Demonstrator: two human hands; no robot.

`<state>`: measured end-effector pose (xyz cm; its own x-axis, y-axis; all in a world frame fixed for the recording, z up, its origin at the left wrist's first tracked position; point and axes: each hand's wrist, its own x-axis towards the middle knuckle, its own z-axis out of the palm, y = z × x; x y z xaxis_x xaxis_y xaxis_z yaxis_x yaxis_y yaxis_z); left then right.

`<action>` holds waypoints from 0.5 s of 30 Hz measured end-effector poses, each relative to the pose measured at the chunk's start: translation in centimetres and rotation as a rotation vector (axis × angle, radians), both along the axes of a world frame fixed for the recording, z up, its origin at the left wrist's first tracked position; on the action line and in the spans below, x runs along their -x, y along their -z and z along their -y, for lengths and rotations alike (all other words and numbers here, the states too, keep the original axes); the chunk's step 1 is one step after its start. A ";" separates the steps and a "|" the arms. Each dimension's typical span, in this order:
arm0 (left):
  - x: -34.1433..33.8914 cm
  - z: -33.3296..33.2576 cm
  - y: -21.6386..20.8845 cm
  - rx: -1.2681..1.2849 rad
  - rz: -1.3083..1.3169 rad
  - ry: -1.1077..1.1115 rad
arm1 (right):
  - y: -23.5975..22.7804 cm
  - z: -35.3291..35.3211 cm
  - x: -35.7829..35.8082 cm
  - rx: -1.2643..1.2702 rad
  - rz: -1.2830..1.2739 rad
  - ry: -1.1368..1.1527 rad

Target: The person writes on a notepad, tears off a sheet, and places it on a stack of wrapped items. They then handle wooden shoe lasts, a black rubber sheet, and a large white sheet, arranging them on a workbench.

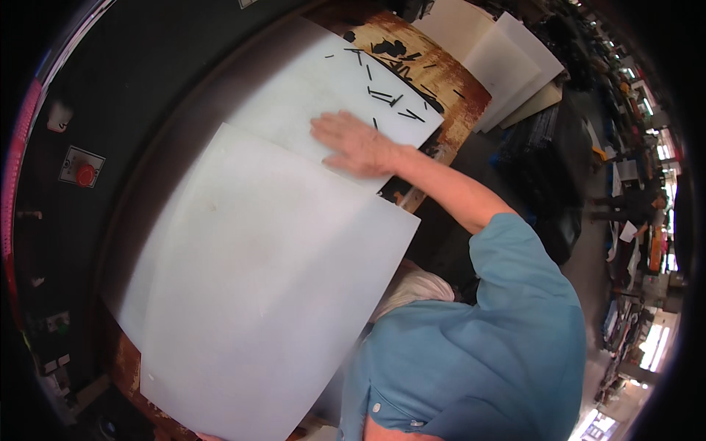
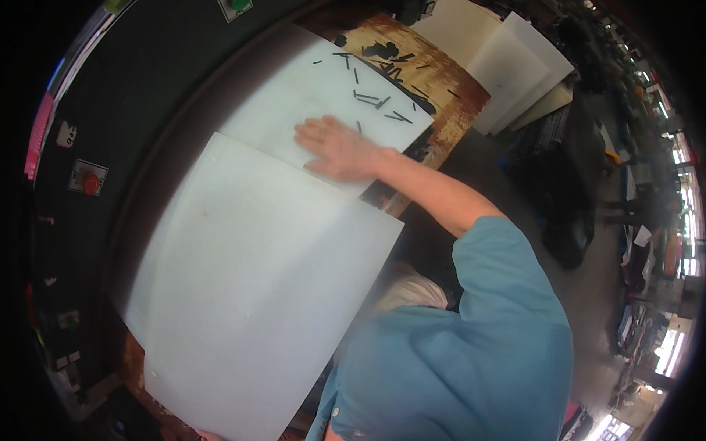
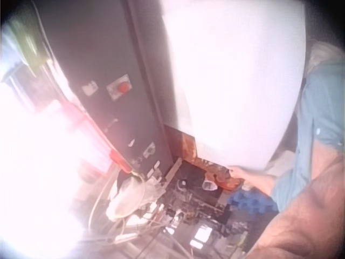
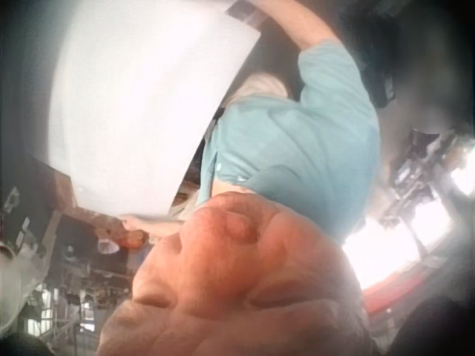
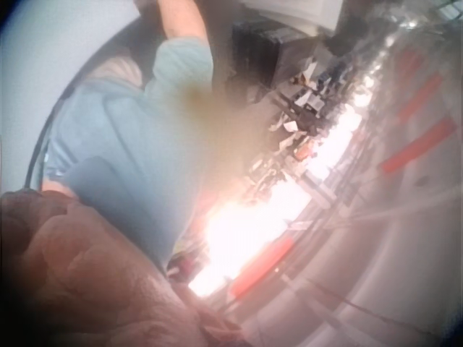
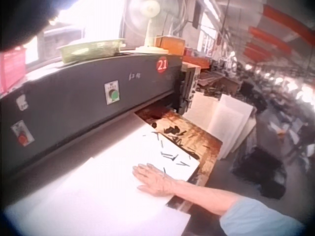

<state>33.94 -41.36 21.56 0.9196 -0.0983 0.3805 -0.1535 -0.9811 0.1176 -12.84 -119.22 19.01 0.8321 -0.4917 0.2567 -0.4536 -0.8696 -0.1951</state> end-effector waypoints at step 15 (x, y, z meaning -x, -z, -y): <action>-2.7 -0.7 1.7 0.050 -0.279 -0.273 | 0.3 15.5 -6.0 0.065 -0.086 0.260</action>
